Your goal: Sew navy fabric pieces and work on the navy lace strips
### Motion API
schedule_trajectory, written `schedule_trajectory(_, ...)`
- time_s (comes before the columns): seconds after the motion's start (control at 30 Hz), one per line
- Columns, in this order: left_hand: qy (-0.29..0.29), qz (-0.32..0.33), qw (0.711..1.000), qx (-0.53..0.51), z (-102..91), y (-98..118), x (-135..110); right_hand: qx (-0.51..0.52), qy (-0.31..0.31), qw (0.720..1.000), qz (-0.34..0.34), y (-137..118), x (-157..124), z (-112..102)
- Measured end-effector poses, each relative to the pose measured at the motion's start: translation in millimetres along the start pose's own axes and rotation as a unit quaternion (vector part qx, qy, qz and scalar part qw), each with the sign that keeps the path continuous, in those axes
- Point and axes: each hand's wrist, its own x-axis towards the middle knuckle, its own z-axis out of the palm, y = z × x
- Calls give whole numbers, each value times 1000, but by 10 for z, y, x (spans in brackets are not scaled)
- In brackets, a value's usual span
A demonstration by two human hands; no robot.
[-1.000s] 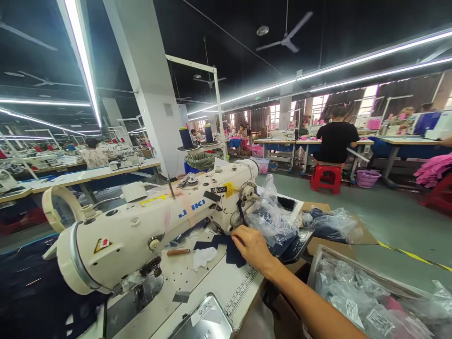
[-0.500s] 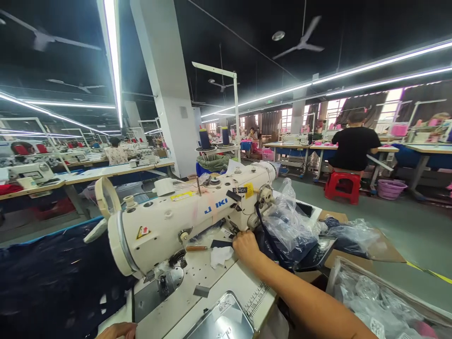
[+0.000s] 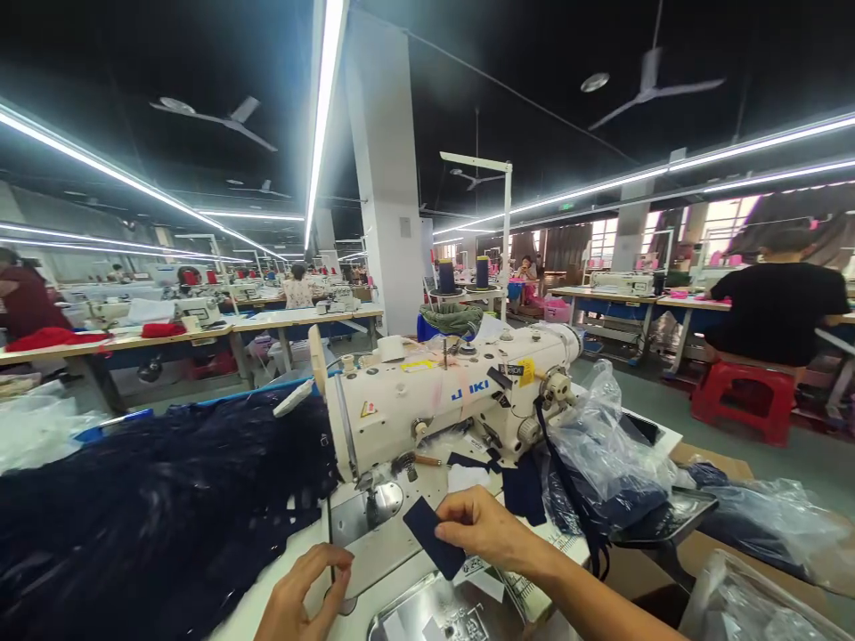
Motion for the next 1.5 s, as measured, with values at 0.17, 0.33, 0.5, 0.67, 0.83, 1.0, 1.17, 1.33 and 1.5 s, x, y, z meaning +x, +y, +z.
schedule_trajectory(0.17, -74, -68, 989, -109, -57, 220, -3, 31, -48, 998, -1, -155, 50, 319)
schedule_trajectory(0.33, -85, -145, 950, -262, -87, 269, -6, 39, -81, 996, 2, -237, 133, 540)
schedule_trajectory(0.5, -54, -185, 929, -317, -132, 227, -8, -3, -91, 996, -17, -315, 190, 649)
schedule_trajectory(0.67, -37, -185, 936, -298, -118, 215, 21, -105, -49, 992, -56, -368, 220, 695)
schedule_trajectory(0.83, -37, -176, 951, -252, -102, 238, 10, -168, -25, 983, -71, -309, 209, 703)
schedule_trajectory(1.0, -18, -124, 983, -135, -126, 168, 4, -402, 10, 891, -210, -202, 189, 594)
schedule_trajectory(1.17, 9, -94, 996, 2, -142, -46, 26, -537, -15, 791, -293, -24, 371, 476)
schedule_trajectory(1.33, 4, -80, 993, 90, -165, -133, 34, -570, -68, 753, -322, 100, 517, 445)
schedule_trajectory(1.5, -18, -77, 989, 123, -106, -188, 22, -544, -75, 776, -311, 161, 523, 382)
